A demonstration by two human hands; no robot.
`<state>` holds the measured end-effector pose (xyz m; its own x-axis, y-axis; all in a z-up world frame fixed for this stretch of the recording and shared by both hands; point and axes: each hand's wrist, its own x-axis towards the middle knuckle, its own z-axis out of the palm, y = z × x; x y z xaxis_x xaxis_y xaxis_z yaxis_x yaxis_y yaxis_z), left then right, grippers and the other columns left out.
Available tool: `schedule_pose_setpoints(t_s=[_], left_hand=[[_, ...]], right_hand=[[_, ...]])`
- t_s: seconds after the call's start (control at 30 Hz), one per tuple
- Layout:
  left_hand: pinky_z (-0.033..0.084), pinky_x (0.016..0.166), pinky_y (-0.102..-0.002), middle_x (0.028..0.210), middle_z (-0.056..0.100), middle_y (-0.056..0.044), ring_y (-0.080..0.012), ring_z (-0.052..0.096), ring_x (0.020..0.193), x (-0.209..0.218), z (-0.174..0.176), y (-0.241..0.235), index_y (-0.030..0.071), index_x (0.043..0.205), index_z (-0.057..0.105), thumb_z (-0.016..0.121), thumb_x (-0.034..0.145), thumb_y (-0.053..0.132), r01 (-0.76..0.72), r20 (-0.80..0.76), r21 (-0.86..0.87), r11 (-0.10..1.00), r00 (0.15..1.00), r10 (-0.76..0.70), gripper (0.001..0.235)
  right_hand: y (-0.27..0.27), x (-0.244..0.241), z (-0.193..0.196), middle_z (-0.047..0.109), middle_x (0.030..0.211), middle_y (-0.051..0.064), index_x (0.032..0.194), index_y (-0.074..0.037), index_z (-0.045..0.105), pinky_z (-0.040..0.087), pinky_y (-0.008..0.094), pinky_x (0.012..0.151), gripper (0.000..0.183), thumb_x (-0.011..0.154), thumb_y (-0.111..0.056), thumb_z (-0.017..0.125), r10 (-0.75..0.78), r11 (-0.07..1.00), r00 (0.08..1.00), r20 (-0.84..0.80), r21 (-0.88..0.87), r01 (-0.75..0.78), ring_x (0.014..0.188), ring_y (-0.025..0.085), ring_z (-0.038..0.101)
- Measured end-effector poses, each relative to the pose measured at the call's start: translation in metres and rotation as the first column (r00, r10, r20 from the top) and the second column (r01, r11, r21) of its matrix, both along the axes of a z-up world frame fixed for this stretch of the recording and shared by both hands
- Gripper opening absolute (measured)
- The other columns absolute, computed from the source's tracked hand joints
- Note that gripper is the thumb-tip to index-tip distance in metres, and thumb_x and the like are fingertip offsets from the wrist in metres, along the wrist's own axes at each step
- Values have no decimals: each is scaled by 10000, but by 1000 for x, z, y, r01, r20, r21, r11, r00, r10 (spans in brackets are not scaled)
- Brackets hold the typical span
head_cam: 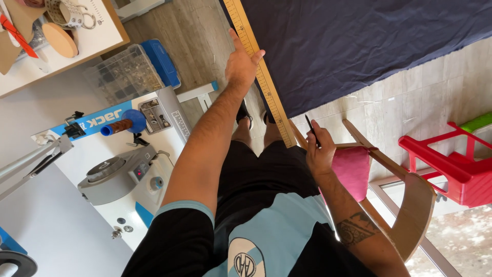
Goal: The person is smoothing out a large piece of dark fabric on a work table and then using a long wooden ruler and a pencil to measure and mark lines for cutting.
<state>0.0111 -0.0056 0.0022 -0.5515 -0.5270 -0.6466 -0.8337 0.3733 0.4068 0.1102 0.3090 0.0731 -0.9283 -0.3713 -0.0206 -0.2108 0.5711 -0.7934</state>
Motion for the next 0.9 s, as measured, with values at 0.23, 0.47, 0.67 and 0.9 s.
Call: schedule_pose_setpoints(t_s=[0.23,0.47,0.67,0.9], left_hand=[[603,799,-495,1073,773,-90,-314,742,960,12,-2,8,146,1637,-63,637,974,486,-107,-43,85,991,993,111,1022],[563,826,-538,1088,753,-182,-383,721,970,25,-10,7,135,1644,-12,501,953,646,-112,-85,83,990,989,119,1000],[609,851,-425,901,729,-87,-268,764,947,57,-21,16,99,1640,157,598,1009,638,-156,-179,120,980,968,176,940],[538,1030,-533,1167,708,-177,-364,668,1210,43,37,54,142,1637,238,517,1026,601,-257,-159,284,924,938,309,814]], right_hand=[[-55,-47,24,751,913,140,1108,56,728,535,279,662,227,1015,-25,538,-109,959,923,370,-205,196,739,188,690],[-44,-44,3,740,1136,161,1220,46,629,566,300,654,338,1126,-212,432,83,978,980,180,-204,-46,901,241,758],[-10,-50,-3,756,1157,145,1161,4,668,572,357,765,236,1079,-201,584,72,992,997,26,-106,-69,983,295,745],[12,-96,0,741,1147,192,1149,39,638,566,367,781,184,1029,-90,690,33,999,999,-22,-11,-34,1029,347,720]])
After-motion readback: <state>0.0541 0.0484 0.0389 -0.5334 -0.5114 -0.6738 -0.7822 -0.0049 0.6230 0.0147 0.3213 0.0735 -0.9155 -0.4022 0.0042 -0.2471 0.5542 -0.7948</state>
